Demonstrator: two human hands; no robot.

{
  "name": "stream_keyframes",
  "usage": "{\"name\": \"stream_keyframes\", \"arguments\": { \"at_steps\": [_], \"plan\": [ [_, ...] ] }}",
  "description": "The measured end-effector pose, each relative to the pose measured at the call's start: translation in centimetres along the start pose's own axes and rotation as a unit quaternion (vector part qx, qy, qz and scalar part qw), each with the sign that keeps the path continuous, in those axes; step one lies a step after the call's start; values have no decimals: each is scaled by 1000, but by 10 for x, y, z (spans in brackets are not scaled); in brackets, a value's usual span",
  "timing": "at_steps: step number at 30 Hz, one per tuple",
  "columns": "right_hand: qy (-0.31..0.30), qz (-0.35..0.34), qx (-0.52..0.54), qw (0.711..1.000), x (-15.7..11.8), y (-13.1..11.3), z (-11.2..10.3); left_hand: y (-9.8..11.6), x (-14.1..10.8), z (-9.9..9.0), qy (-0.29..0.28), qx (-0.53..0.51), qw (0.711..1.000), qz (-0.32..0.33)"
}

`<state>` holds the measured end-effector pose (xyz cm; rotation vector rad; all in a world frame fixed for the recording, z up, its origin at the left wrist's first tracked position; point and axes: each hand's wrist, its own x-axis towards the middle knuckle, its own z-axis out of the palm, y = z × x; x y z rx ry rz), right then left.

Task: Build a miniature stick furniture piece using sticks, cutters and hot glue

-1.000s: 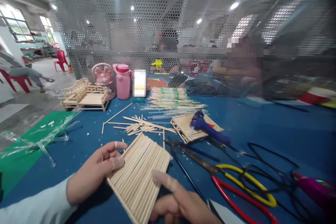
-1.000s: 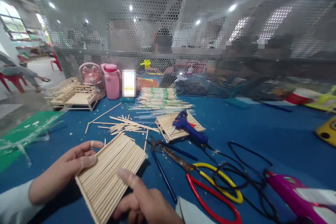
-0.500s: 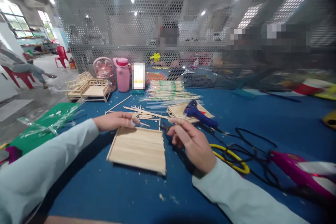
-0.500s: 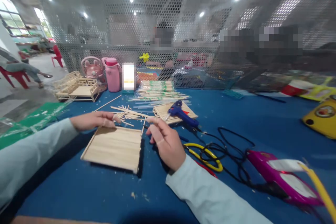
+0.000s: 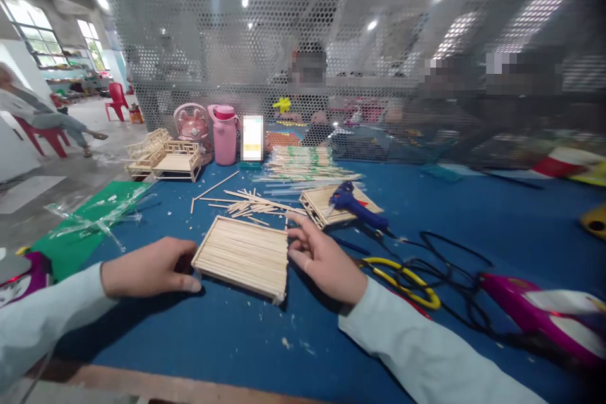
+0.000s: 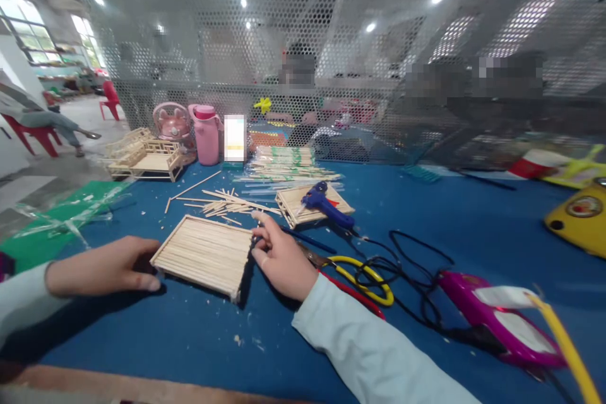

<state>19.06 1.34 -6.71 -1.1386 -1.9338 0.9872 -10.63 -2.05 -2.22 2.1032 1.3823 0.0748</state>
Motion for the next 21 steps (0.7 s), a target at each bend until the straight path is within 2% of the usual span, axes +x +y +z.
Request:
{"name": "stream_keyframes", "arguments": {
  "at_steps": [3, 5, 7, 8, 10, 12, 14, 16, 18, 21],
  "plan": [
    [-42, -15, -4, 999, -13, -12, -2, -2, 4, 16, 52, -43, 998, 10],
    [-110, -15, 14, 994, -22, -18, -7, -5, 8, 20, 75, -60, 995, -3],
    [-131, 4, 29, 991, -25, -20, -16, -8, 13, 19, 92, -73, 993, -14],
    [-107, 18, 27, 994, -24, -19, -21, -9, 16, 18, 97, -77, 992, -15],
    [-10, 44, -13, 999, -19, -14, -31, -10, 25, 15, 108, -80, 991, -9],
    [62, 42, -131, 989, -11, -7, -38, -10, 37, 12, 123, -78, 989, -2],
    [70, 11, -275, 959, -3, -2, -40, -9, 50, 10, 132, -72, 989, -1],
    [39, -29, -360, 932, 5, -2, -37, -7, 61, 8, 140, -65, 988, -1],
    [-13, -56, -396, 916, 14, -6, -32, -7, 69, 9, 161, -74, 984, 9],
    [-89, -80, -464, 878, 30, -12, -24, -7, 71, 16, 207, -104, 973, 11]
  ]
}}
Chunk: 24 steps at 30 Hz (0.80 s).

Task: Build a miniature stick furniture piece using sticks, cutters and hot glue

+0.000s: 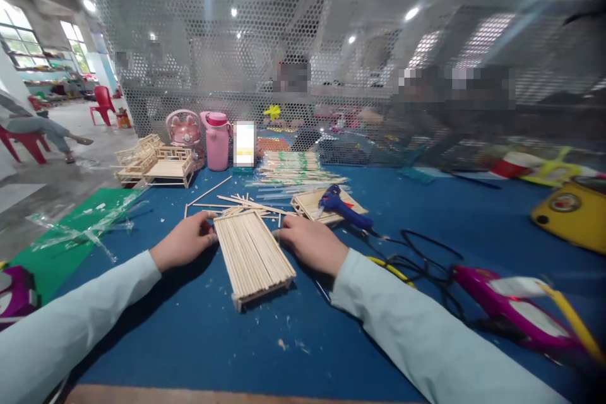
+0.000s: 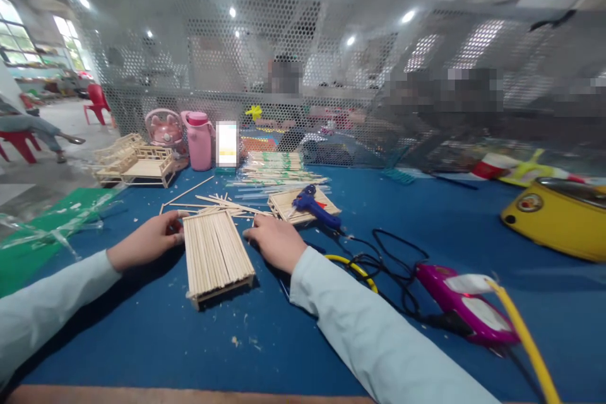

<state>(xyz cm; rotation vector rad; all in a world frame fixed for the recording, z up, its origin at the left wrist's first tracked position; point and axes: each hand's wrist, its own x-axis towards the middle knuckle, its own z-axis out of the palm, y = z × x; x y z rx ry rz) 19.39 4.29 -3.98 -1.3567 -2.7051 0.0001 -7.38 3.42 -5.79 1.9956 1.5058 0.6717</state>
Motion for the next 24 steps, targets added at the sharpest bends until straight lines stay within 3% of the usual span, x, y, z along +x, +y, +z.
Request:
{"name": "stream_keyframes", "arguments": {
  "at_steps": [6, 11, 16, 21, 24],
  "plan": [
    [-40, -45, -100, 993, 20, -1, -5, -5, -10, 11, 120, -38, 992, -14],
    [-33, -94, -139, 985, 14, 4, -6, 0, -13, 9, 234, -101, 967, 31],
    [-15, -117, -122, 985, 15, 12, -2, 11, -21, 18, 229, -184, 956, 27],
    [32, -110, -72, 991, 16, 14, 10, 12, -26, 40, 181, -339, 917, -106],
    [83, -72, -22, 994, 17, 17, 16, 13, -23, 43, 148, -404, 893, -133]
  ]
}}
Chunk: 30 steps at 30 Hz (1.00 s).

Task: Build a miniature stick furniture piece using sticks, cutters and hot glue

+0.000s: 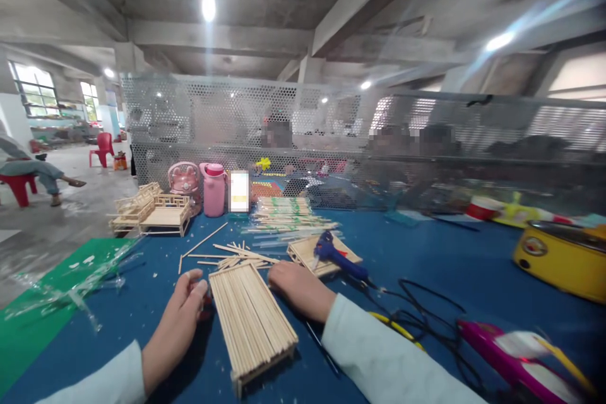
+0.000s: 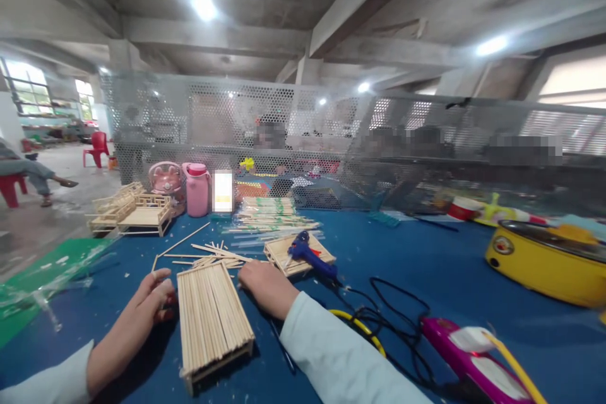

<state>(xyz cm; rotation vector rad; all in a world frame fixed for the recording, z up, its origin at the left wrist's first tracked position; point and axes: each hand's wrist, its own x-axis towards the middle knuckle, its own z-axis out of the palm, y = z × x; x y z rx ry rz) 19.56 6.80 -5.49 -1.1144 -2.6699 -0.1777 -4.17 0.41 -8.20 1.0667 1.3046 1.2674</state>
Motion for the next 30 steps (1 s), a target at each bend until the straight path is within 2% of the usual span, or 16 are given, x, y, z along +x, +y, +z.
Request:
{"name": "stream_keyframes", "arguments": {
  "at_steps": [5, 9, 11, 13, 15, 16, 18, 20, 21, 22, 24, 25, 27, 30],
  "plan": [
    [85, 95, 95, 987, 2, 7, 3, 9, 12, 1, 3, -48, 999, -3],
    [123, 90, 144, 978, 3, -1, -2, 10, 16, -1, -15, -52, 998, -8],
    [164, 86, 164, 969, 3, -7, -10, 9, 14, -3, -23, -38, 999, -6],
    [230, 111, 267, 929, 2, -12, -18, 8, 13, -5, -22, -2, 1000, 8],
    [270, 153, 410, 858, 1, -15, -27, 8, 10, -7, -14, 54, 998, 35],
    [268, 171, 468, 824, 0, -16, -32, 10, 9, -9, -7, 83, 995, 53],
    [235, 191, 525, 795, -3, -21, -40, 15, 6, -10, 14, 127, 987, 97],
    [196, 187, 536, 799, -8, -30, -47, 23, 0, -11, 25, 147, 977, 149],
    [177, 172, 524, 815, -11, -37, -51, 27, -4, -11, 15, 153, 973, 172],
    [153, 141, 493, 845, -14, -45, -55, 31, -9, -10, -12, 154, 970, 188],
    [104, 34, 369, 923, -20, -61, -59, 38, -20, -9, -81, 160, 961, 208],
    [81, -19, 312, 946, -23, -69, -60, 40, -26, -8, -104, 174, 955, 215],
    [64, -86, 241, 965, -28, -82, -56, 41, -39, -7, -141, 225, 938, 222],
    [91, -110, 218, 966, -32, -92, -45, 40, -54, -9, -166, 312, 908, 227]
  ]
}}
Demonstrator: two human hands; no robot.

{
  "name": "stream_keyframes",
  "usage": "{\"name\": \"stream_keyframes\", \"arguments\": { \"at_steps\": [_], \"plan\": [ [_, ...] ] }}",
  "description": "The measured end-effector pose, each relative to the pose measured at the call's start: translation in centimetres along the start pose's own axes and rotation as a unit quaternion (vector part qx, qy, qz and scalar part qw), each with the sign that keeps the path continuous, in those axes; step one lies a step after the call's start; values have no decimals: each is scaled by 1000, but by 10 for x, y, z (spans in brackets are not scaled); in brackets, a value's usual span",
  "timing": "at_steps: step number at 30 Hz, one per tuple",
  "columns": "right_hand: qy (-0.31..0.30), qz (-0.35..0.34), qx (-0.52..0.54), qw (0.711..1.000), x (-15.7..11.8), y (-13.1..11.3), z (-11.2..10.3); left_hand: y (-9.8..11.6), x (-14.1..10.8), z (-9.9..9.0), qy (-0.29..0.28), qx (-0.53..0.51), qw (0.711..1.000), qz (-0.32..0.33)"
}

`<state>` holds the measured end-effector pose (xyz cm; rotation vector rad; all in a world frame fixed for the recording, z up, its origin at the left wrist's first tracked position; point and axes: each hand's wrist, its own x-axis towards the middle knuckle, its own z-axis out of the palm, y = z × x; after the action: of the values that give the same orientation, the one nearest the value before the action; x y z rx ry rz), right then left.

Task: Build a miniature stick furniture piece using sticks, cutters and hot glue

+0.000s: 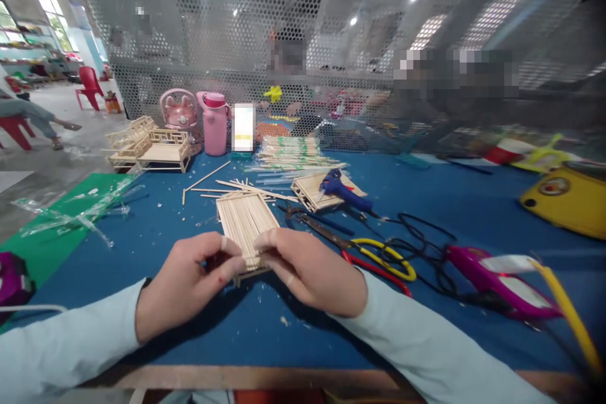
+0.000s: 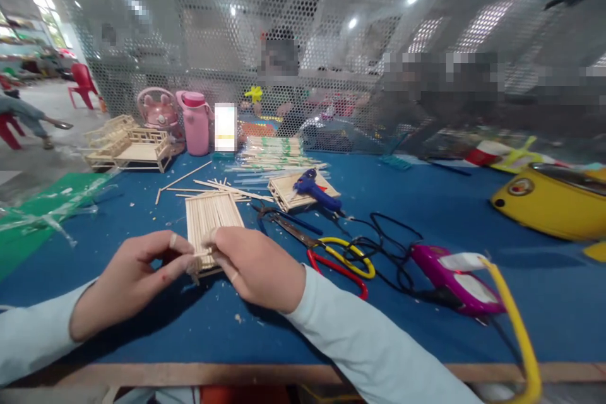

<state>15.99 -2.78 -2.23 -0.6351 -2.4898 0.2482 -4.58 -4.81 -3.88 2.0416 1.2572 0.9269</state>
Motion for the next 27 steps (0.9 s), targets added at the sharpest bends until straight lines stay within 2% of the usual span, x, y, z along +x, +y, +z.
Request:
{"name": "stream_keyframes", "arguments": {
  "at_steps": [3, 6, 8, 10, 12, 18, 21, 27],
  "plan": [
    [22, -22, -5, 1000, -3, 1, 7, 0, -10, -1, 5, 59, 998, -1],
    [58, -27, -23, 998, -8, 5, -1, -3, -12, -2, 9, 104, 995, 11],
    [122, 28, -41, 991, -16, 9, -11, -5, -12, 0, 6, 117, 993, 32],
    [201, 110, -52, 972, -25, 14, -22, -7, -11, 2, 10, 119, 991, 61],
    [227, 164, -45, 959, -34, 20, -30, -8, -11, 4, 23, 119, 988, 91],
    [59, 161, 21, 985, -40, 25, -26, -7, -12, 4, 25, 127, 986, 108],
    [37, 166, 41, 985, -37, 25, -19, -5, -13, 2, 18, 128, 986, 102],
    [41, 158, 53, 985, -37, 28, -15, -5, -12, 1, 22, 123, 986, 110]
  ]
}}
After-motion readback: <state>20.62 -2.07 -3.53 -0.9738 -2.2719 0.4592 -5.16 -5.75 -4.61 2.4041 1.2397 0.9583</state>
